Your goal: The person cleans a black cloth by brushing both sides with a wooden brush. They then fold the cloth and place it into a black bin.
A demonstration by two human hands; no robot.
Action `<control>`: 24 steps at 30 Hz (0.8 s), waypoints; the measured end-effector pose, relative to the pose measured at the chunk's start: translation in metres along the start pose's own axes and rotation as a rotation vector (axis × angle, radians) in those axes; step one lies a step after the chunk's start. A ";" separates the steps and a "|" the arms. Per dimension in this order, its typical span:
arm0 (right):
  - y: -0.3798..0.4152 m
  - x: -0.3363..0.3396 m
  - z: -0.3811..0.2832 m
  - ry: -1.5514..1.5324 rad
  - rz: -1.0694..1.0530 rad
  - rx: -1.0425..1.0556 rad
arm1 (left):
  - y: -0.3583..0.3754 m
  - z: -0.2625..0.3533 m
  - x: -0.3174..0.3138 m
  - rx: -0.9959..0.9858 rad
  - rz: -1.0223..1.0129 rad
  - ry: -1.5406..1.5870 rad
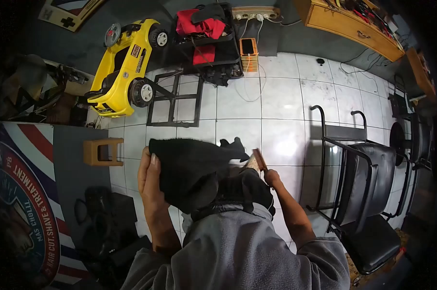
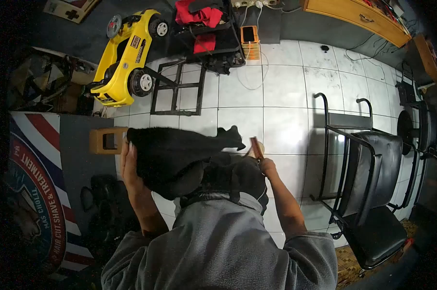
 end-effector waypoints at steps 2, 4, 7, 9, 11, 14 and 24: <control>0.002 -0.003 0.015 -0.318 0.033 -0.169 | -0.004 -0.008 0.004 0.115 0.066 0.130; 0.015 0.024 -0.016 -0.545 0.285 -0.124 | -0.008 -0.022 0.000 0.169 0.177 0.127; 0.083 0.105 -0.111 -0.829 0.580 0.231 | -0.014 -0.037 -0.012 0.209 0.067 0.170; 0.109 0.117 -0.151 -0.807 0.610 0.496 | -0.018 -0.038 -0.026 0.243 0.085 0.177; 0.140 0.127 -0.188 -0.678 0.641 0.854 | -0.024 -0.043 -0.034 0.198 0.099 0.243; 0.150 0.132 -0.221 -0.724 0.185 0.979 | -0.028 -0.030 -0.045 0.098 0.151 0.304; 0.026 0.053 -0.040 -0.065 -0.003 0.198 | -0.007 -0.005 -0.022 -0.124 0.349 0.221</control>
Point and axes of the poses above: each hand's wrist, its own y-axis away from the middle knuckle, its own x-axis out of the back of the hand, z = x × y, the point moved 3 cm from there along -y, towards the middle knuckle, and after that the axes turned 3 degrees about -z, right-handed, at the moved point
